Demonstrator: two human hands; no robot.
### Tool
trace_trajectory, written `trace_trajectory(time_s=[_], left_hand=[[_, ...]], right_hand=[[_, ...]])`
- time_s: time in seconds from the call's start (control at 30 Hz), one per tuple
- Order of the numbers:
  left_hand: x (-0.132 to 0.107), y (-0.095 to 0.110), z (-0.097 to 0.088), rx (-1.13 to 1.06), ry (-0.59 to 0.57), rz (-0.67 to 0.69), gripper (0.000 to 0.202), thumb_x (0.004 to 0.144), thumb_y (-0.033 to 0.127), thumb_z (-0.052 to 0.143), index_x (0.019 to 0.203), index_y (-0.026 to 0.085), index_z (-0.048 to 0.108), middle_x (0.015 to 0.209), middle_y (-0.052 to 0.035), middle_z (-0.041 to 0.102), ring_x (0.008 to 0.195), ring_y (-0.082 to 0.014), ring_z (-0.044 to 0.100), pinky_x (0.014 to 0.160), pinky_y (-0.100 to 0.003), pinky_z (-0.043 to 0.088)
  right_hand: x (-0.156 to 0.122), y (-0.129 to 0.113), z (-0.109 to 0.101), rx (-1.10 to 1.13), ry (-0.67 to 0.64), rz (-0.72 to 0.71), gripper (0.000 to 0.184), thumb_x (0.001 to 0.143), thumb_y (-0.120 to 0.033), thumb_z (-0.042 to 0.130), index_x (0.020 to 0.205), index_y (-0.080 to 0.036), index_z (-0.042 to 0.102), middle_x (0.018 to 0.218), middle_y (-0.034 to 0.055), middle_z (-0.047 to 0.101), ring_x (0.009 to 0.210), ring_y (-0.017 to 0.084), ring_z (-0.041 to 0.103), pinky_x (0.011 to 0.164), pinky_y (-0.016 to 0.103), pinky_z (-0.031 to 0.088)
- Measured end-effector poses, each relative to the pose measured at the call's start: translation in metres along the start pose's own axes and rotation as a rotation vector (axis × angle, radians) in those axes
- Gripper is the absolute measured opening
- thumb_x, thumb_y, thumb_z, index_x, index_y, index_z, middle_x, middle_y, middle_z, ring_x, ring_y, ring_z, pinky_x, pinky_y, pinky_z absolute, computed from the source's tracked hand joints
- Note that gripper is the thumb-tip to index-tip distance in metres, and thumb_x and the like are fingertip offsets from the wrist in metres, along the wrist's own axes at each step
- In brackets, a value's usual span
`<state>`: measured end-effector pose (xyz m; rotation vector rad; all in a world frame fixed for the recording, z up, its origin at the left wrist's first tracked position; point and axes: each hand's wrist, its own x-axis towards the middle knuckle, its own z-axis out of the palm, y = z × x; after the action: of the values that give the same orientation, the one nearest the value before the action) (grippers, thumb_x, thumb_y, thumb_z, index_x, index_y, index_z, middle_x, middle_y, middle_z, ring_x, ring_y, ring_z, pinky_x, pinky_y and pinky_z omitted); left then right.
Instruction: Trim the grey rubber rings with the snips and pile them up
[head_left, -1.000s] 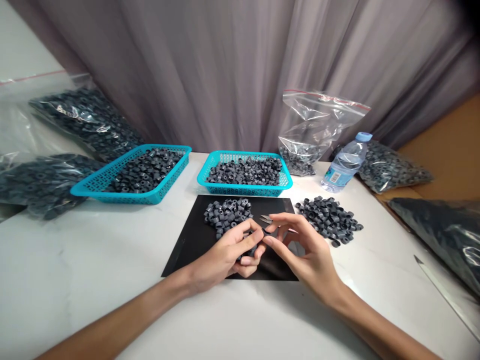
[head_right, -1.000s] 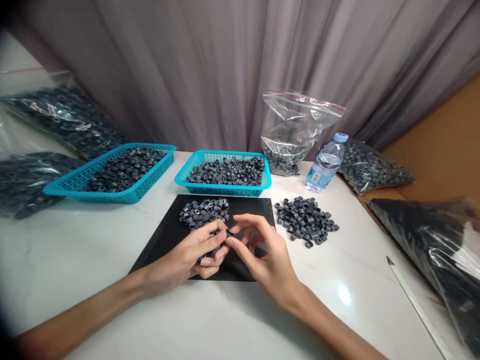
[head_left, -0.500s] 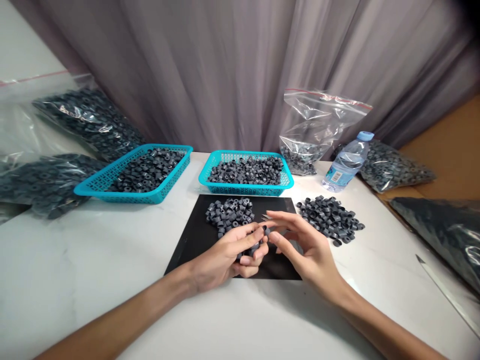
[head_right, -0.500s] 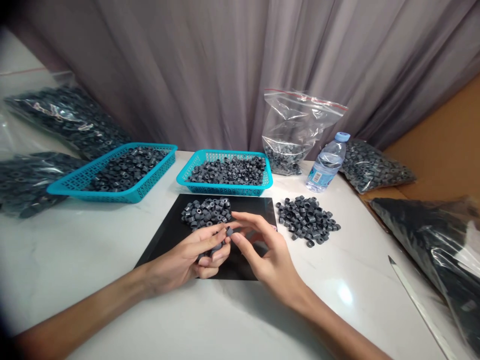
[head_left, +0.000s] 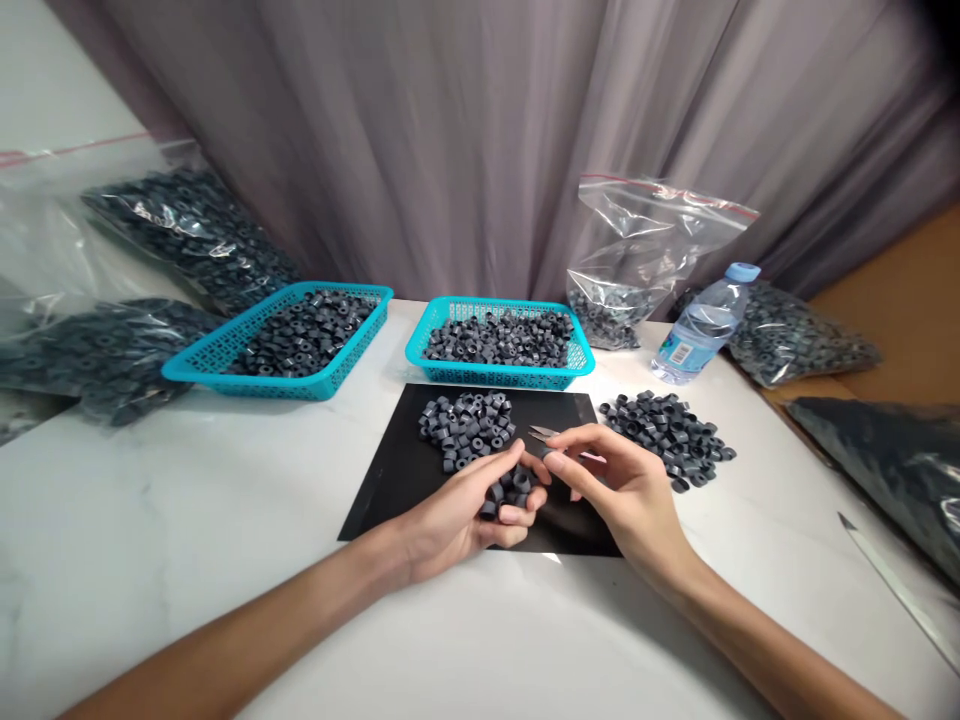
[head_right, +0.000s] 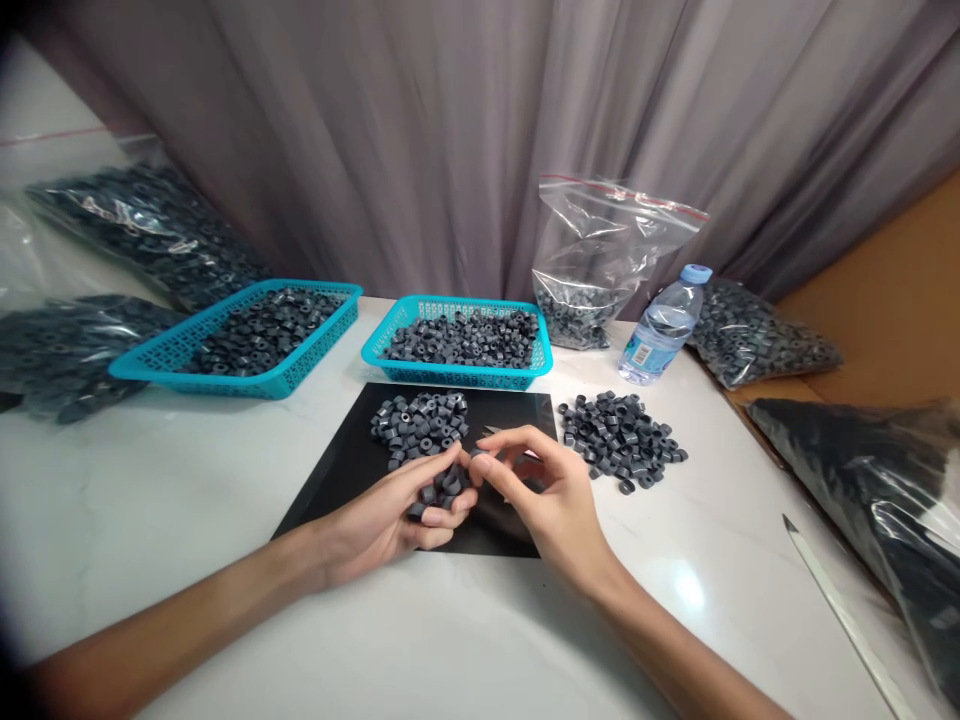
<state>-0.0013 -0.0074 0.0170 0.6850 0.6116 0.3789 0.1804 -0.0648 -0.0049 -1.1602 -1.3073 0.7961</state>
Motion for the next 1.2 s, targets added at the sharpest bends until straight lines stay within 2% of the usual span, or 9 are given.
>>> trace_trajectory(time_s=[0.17, 0.3, 0.43, 0.5, 0.67, 0.77, 0.87, 1.07, 1.2], left_hand=[[0.002, -0.002, -0.001, -0.004, 0.039, 0.008, 0.036, 0.09, 0.047, 0.068, 0.086, 0.012, 0.062, 0.079, -0.0032, 0.056, 0.053, -0.0025, 0.039, 0.044, -0.014, 0.018], [0.002, -0.003, -0.001, 0.061, 0.039, 0.058, 0.034, 0.091, 0.046, 0.065, 0.089, 0.012, 0.064, 0.079, -0.0028, 0.057, 0.054, -0.0026, 0.041, 0.044, -0.013, 0.019], [0.001, -0.004, -0.001, 0.108, 0.072, 0.089, 0.031, 0.096, 0.043, 0.06, 0.091, 0.012, 0.064, 0.079, -0.003, 0.057, 0.055, -0.0027, 0.043, 0.045, -0.013, 0.021], [0.002, -0.002, -0.003, 0.098, 0.098, 0.112, 0.028, 0.096, 0.039, 0.06, 0.088, 0.012, 0.063, 0.078, -0.0022, 0.056, 0.055, -0.0027, 0.042, 0.044, -0.013, 0.019], [0.005, 0.005, -0.011, 0.062, 0.16, 0.127, 0.029, 0.096, 0.04, 0.057, 0.085, 0.013, 0.062, 0.076, -0.001, 0.055, 0.054, -0.0034, 0.042, 0.043, -0.013, 0.019], [0.005, 0.006, -0.011, 0.129, 0.182, 0.116, 0.032, 0.096, 0.043, 0.057, 0.088, 0.013, 0.063, 0.078, -0.0033, 0.059, 0.06, -0.0065, 0.049, 0.047, -0.014, 0.027], [0.002, 0.004, -0.005, 0.241, 0.169, 0.143, 0.027, 0.095, 0.041, 0.058, 0.091, 0.014, 0.064, 0.081, -0.005, 0.062, 0.065, -0.0092, 0.053, 0.053, -0.017, 0.033], [-0.003, 0.0, 0.006, 0.241, 0.16, 0.15, 0.019, 0.093, 0.033, 0.06, 0.086, 0.015, 0.061, 0.077, -0.0004, 0.056, 0.063, -0.0068, 0.047, 0.053, -0.017, 0.026], [-0.004, -0.004, 0.007, 0.226, 0.185, 0.141, 0.02, 0.091, 0.034, 0.062, 0.085, 0.015, 0.058, 0.074, 0.001, 0.054, 0.062, -0.0066, 0.046, 0.052, -0.018, 0.025]], right_hand=[[0.003, 0.001, -0.001, -0.079, -0.12, -0.122, 0.021, 0.099, -0.039, 0.06, 0.102, -0.025, 0.076, 0.101, 0.0045, 0.069, 0.092, 0.018, 0.063, 0.076, 0.029, 0.05], [0.003, 0.004, 0.002, -0.049, -0.171, -0.143, 0.036, 0.108, -0.038, 0.039, 0.111, -0.026, 0.073, 0.102, 0.0045, 0.066, 0.086, 0.016, 0.061, 0.075, 0.029, 0.05], [0.007, 0.008, -0.001, -0.068, -0.085, -0.068, 0.033, 0.106, -0.042, 0.043, 0.113, -0.023, 0.069, 0.108, 0.0055, 0.065, 0.079, 0.015, 0.061, 0.071, 0.028, 0.052], [0.011, 0.006, -0.011, -0.159, -0.118, -0.042, 0.029, 0.103, -0.043, 0.048, 0.111, -0.022, 0.067, 0.106, 0.0053, 0.066, 0.08, 0.016, 0.062, 0.073, 0.029, 0.052], [0.013, -0.014, -0.042, -0.479, -0.671, 0.044, 0.031, 0.086, -0.045, 0.076, 0.109, -0.026, 0.067, 0.098, 0.0016, 0.068, 0.085, 0.018, 0.062, 0.074, 0.028, 0.051], [0.01, -0.018, -0.041, -0.488, -0.779, 0.065, 0.02, 0.091, -0.039, 0.072, 0.105, -0.026, 0.069, 0.092, 0.0002, 0.068, 0.077, 0.016, 0.061, 0.066, 0.025, 0.048], [0.01, -0.011, -0.031, -0.434, -0.738, 0.039, 0.013, 0.096, -0.035, 0.065, 0.096, -0.023, 0.07, 0.087, -0.0003, 0.068, 0.072, 0.014, 0.059, 0.064, 0.024, 0.045], [0.012, -0.002, -0.02, -0.29, -0.446, -0.037, 0.018, 0.097, -0.038, 0.063, 0.093, -0.022, 0.071, 0.092, 0.0015, 0.071, 0.081, 0.016, 0.062, 0.073, 0.027, 0.046], [0.011, -0.003, -0.017, -0.228, -0.409, -0.039, 0.019, 0.096, -0.038, 0.064, 0.09, -0.022, 0.071, 0.087, 0.0014, 0.07, 0.078, 0.016, 0.061, 0.07, 0.027, 0.046]])
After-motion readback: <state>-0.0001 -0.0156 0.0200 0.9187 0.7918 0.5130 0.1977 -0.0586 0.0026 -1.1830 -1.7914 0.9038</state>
